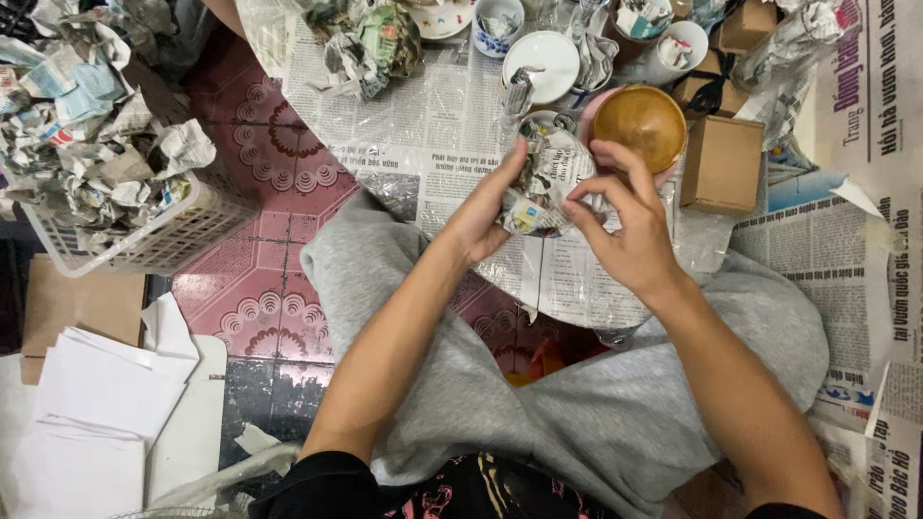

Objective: The person sits cross-legged on a newspaper-covered floor and repeatedly wraps small ceramic items such as saucers and bowls with newspaper. They fold the paper around each item and place the wrapped pieces into nearby containers.

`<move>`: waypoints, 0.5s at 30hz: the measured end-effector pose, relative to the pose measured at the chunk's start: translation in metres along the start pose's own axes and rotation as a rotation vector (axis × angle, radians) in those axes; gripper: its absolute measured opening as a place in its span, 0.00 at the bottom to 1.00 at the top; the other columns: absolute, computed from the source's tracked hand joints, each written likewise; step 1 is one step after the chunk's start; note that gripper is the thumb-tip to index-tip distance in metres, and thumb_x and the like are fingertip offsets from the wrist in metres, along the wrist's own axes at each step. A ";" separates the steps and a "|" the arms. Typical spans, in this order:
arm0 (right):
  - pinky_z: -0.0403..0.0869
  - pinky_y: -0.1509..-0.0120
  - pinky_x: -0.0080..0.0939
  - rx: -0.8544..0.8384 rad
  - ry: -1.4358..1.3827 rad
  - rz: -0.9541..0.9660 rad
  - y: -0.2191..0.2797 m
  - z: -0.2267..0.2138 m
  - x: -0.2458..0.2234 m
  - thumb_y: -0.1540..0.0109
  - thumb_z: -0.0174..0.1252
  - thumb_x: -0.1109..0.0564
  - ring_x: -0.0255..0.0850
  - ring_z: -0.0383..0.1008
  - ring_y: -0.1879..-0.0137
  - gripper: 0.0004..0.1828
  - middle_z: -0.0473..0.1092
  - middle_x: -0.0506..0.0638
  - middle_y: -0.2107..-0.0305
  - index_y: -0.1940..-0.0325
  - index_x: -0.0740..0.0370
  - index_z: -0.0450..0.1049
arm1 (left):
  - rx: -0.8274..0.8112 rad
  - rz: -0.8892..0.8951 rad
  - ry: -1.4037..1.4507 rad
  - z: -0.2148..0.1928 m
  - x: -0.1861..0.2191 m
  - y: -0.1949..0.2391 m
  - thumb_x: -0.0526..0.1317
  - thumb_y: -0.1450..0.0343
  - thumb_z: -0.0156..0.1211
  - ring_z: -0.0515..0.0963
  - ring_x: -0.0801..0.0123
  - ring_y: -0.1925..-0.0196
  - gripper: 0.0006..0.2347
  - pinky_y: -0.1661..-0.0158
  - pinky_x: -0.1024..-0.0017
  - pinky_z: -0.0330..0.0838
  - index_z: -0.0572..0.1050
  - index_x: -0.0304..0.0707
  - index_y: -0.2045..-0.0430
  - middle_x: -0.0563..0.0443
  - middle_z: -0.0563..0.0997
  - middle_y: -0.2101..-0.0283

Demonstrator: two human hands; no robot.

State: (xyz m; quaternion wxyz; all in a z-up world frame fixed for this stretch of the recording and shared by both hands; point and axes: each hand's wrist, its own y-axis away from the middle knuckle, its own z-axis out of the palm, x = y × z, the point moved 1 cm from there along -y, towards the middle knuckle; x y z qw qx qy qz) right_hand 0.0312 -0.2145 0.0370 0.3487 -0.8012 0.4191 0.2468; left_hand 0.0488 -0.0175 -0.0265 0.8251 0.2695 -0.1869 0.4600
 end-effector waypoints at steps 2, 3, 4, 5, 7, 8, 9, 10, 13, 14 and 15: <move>0.72 0.30 0.48 0.013 -0.001 -0.022 -0.001 -0.002 -0.003 0.37 0.69 0.63 0.52 0.71 0.32 0.10 0.64 0.60 0.35 0.55 0.67 0.77 | -0.012 0.024 0.041 0.000 0.001 0.000 0.60 0.24 0.49 0.82 0.60 0.46 0.31 0.47 0.62 0.81 0.65 0.31 0.36 0.39 0.79 0.43; 0.72 0.29 0.48 0.013 -0.002 -0.030 -0.001 -0.003 -0.005 0.36 0.69 0.63 0.52 0.71 0.32 0.10 0.64 0.59 0.35 0.55 0.67 0.76 | -0.003 0.027 0.041 0.000 0.002 0.001 0.60 0.24 0.49 0.82 0.60 0.45 0.31 0.47 0.62 0.81 0.65 0.32 0.36 0.39 0.78 0.43; 0.72 0.29 0.48 0.013 -0.002 -0.041 -0.002 -0.005 -0.006 0.36 0.69 0.63 0.51 0.71 0.33 0.10 0.65 0.58 0.35 0.55 0.68 0.76 | 0.005 0.031 0.042 0.000 0.002 0.001 0.61 0.25 0.48 0.82 0.60 0.44 0.31 0.47 0.62 0.81 0.64 0.33 0.36 0.39 0.78 0.43; 0.72 0.29 0.47 0.014 -0.007 -0.034 -0.003 -0.007 -0.007 0.36 0.69 0.63 0.51 0.72 0.33 0.10 0.64 0.59 0.35 0.54 0.67 0.76 | 0.021 0.027 0.030 0.001 0.001 0.001 0.61 0.25 0.49 0.82 0.61 0.44 0.31 0.46 0.62 0.81 0.64 0.33 0.35 0.40 0.78 0.42; 0.72 0.29 0.47 0.013 -0.026 -0.030 -0.006 -0.007 -0.011 0.36 0.70 0.62 0.50 0.72 0.33 0.11 0.64 0.59 0.35 0.53 0.67 0.76 | 0.061 0.028 0.001 0.001 0.003 0.002 0.60 0.26 0.51 0.81 0.62 0.44 0.31 0.46 0.63 0.80 0.64 0.34 0.35 0.40 0.78 0.42; 0.72 0.31 0.48 0.014 0.009 -0.047 -0.007 -0.008 -0.013 0.39 0.72 0.60 0.51 0.71 0.34 0.14 0.64 0.60 0.36 0.54 0.67 0.76 | 0.061 0.033 -0.014 0.001 0.003 0.003 0.60 0.26 0.51 0.81 0.63 0.43 0.31 0.45 0.63 0.79 0.63 0.35 0.34 0.42 0.77 0.41; 0.71 0.32 0.49 0.016 0.045 -0.064 -0.007 -0.009 -0.014 0.43 0.74 0.58 0.53 0.70 0.35 0.17 0.64 0.61 0.37 0.56 0.68 0.76 | 0.061 0.038 -0.028 0.001 0.003 0.003 0.59 0.26 0.52 0.80 0.64 0.42 0.31 0.44 0.63 0.78 0.63 0.36 0.34 0.43 0.76 0.40; 0.71 0.33 0.50 0.018 0.082 -0.080 -0.006 -0.009 -0.016 0.46 0.76 0.57 0.54 0.70 0.35 0.20 0.63 0.62 0.38 0.57 0.69 0.76 | 0.060 0.041 -0.042 0.002 0.003 0.003 0.59 0.26 0.53 0.79 0.65 0.41 0.30 0.44 0.63 0.78 0.62 0.37 0.34 0.44 0.75 0.39; 0.73 0.35 0.49 0.014 0.132 -0.108 -0.005 -0.003 -0.014 0.44 0.76 0.56 0.52 0.70 0.36 0.19 0.64 0.61 0.39 0.55 0.67 0.79 | 0.051 0.011 -0.104 0.002 0.001 0.003 0.59 0.27 0.54 0.80 0.65 0.42 0.31 0.45 0.64 0.79 0.63 0.35 0.35 0.43 0.76 0.40; 0.74 0.33 0.48 0.031 0.112 -0.097 -0.004 -0.002 -0.013 0.42 0.75 0.57 0.51 0.71 0.35 0.16 0.65 0.60 0.38 0.55 0.66 0.79 | 0.047 0.012 -0.116 0.003 0.001 0.002 0.59 0.27 0.54 0.80 0.64 0.42 0.32 0.45 0.64 0.79 0.64 0.33 0.35 0.42 0.76 0.41; 0.74 0.32 0.47 0.047 0.092 -0.087 -0.004 -0.001 -0.011 0.39 0.74 0.59 0.50 0.72 0.34 0.14 0.65 0.59 0.37 0.54 0.66 0.80 | 0.043 0.013 -0.127 0.004 0.002 0.002 0.59 0.26 0.54 0.80 0.63 0.43 0.32 0.45 0.64 0.80 0.64 0.31 0.36 0.41 0.77 0.42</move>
